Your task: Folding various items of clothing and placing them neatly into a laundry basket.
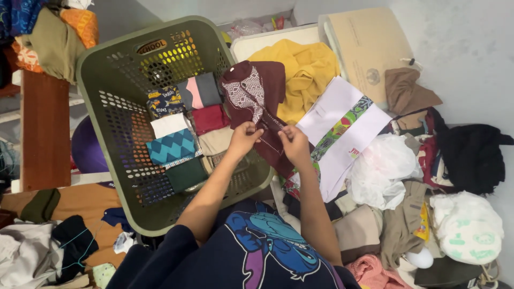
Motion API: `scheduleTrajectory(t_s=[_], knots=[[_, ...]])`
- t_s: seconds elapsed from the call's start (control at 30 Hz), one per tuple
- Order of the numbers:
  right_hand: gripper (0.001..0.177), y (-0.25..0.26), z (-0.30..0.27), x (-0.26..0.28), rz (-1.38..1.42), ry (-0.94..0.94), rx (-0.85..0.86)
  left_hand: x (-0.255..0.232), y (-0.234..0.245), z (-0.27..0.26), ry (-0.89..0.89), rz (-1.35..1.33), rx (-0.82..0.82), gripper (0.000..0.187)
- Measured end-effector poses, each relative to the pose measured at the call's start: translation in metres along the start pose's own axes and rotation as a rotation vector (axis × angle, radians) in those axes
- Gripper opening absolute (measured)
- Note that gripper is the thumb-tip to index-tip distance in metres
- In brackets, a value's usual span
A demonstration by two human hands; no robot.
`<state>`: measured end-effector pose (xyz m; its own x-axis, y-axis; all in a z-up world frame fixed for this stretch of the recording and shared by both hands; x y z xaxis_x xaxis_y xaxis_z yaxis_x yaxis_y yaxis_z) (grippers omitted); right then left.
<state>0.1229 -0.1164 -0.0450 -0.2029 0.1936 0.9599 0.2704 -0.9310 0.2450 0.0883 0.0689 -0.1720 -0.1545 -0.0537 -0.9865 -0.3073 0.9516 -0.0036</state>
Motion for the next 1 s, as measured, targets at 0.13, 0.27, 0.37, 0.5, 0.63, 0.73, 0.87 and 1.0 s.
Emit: scheduleTrajectory(t_s=[0.13, 0.27, 0.37, 0.5, 0.63, 0.73, 0.87, 1.0], knots=[[0.014, 0.013, 0.005, 0.038, 0.139, -0.008, -0.025, -0.054, -0.014, -0.002, 0.024, -0.095, 0.063, 0.033], [0.011, 0.022, 0.007, 0.066, 0.360, -0.099, -0.041, -0.118, -0.036, -0.008, -0.127, -0.179, 0.194, 0.041], [0.011, 0.029, 0.004, 0.075, 0.407, -0.115, -0.043, -0.151, -0.054, -0.017, -0.159, -0.272, 0.337, 0.038], [0.010, 0.035, -0.002, 0.071, 0.456, -0.122, -0.018, -0.149, -0.073, -0.024, -0.142, -0.305, 0.428, 0.037], [0.009, 0.035, -0.004, 0.055, 0.465, -0.123, 0.036, -0.134, -0.081, -0.029, -0.145, -0.200, 0.370, 0.030], [0.008, 0.033, -0.009, 0.042, 0.473, -0.153, 0.066, -0.132, -0.083, -0.033, -0.175, -0.121, 0.318, 0.023], [0.006, 0.032, -0.014, 0.037, 0.353, -0.211, 0.055, -0.124, -0.080, -0.030, -0.256, 0.038, 0.220, 0.014], [0.009, 0.043, -0.014, 0.034, 0.131, -0.216, -0.053, -0.170, -0.053, -0.048, -0.412, 0.483, -0.026, 0.023]])
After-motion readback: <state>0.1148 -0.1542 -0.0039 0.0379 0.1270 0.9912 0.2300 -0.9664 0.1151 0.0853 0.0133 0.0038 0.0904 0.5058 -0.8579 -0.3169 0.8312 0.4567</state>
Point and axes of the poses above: each hand's wrist, its own z-axis towards the middle knuckle, its own y-axis out of the back of the hand, x = y × z, the point moved 10 cm from there along z, towards the middle knuckle, and after that the axes turned 11 degrees about z, right-handed, at the moved point
